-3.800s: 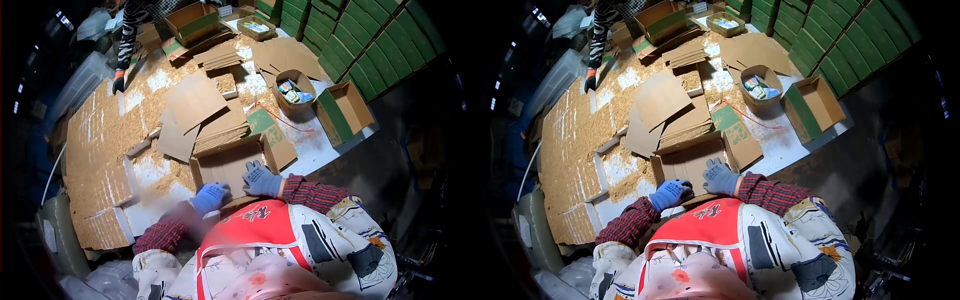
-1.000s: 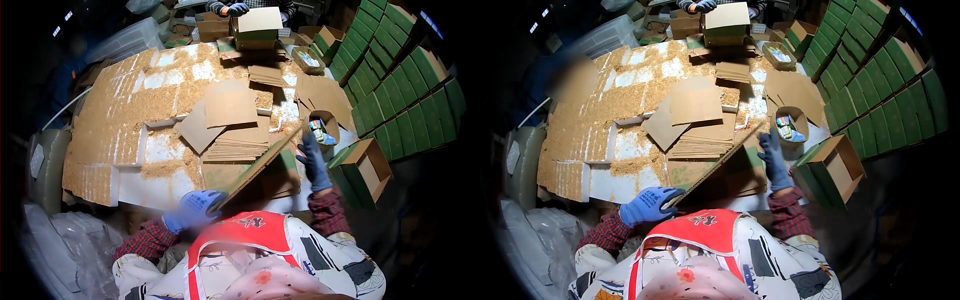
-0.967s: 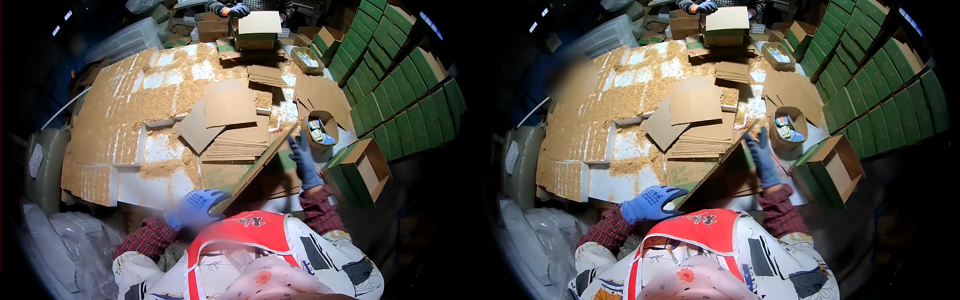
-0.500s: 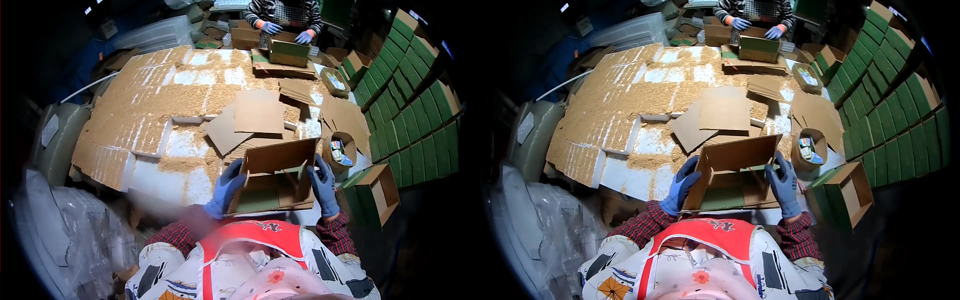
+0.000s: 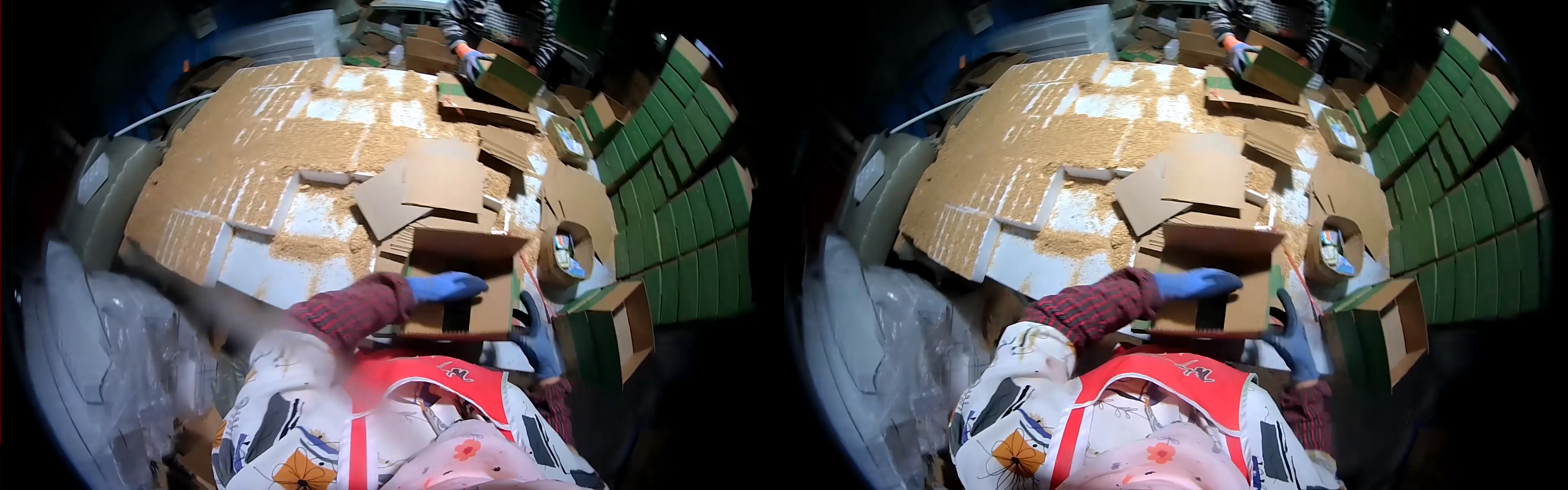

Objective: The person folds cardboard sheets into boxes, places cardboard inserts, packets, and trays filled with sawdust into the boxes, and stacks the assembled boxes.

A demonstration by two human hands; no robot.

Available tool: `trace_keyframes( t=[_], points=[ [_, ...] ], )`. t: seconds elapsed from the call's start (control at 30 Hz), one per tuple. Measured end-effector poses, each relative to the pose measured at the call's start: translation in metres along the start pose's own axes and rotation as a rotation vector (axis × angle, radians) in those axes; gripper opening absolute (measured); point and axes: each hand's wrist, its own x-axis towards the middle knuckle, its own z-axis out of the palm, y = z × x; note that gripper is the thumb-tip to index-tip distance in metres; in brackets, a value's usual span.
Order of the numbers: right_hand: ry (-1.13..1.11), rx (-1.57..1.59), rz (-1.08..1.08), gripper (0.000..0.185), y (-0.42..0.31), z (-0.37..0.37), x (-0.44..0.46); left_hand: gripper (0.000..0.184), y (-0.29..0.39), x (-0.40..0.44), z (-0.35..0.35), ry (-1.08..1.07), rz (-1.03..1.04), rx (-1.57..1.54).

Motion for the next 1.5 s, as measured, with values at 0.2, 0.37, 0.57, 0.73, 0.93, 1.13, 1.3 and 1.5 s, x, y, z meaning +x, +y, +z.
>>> trace_keyframes(
  t=[0.2,0.37,0.57,0.73,0.93,1.13,1.3,1.5],
  points=[
    [0.322,-0.048,0.059,0.08,0.073,0.001,0.045,0.06,0.128,-0.117,0.001,0.099,0.399,1.255],
    [-0.007,0.443,-0.023,0.054,0.038,-0.006,0.042,0.069,0.132,-0.141,-0.052,0.066,0.492,1.342],
    [0.109,-0.333,-0.38,0.08,-0.059,0.033,0.052,0.066,0.076,-0.104,-0.067,0.717,0.209,-0.831],
    [0.189,-0.702,-0.18,0.059,0.025,0.036,0.128,0.066,-0.043,-0.144,-0.086,0.762,-0.128,-0.497],
    [0.141,-1.029,-0.096,0.052,0.054,0.036,0.171,0.045,-0.065,-0.233,-0.178,1.264,-0.353,-0.464],
    [0.313,-1.033,0.089,0.05,0.04,0.055,0.143,0.076,-0.045,-0.366,-0.322,1.877,-0.006,-0.72],
    [0.409,-0.947,0.046,0.05,0.058,0.055,0.152,0.1,-0.011,-0.353,-0.341,1.946,0.075,-0.988],
    [0.322,-0.643,-0.046,0.064,0.054,0.063,0.165,0.093,0.038,-0.35,-0.31,1.706,-0.357,-0.286]
  ],
)
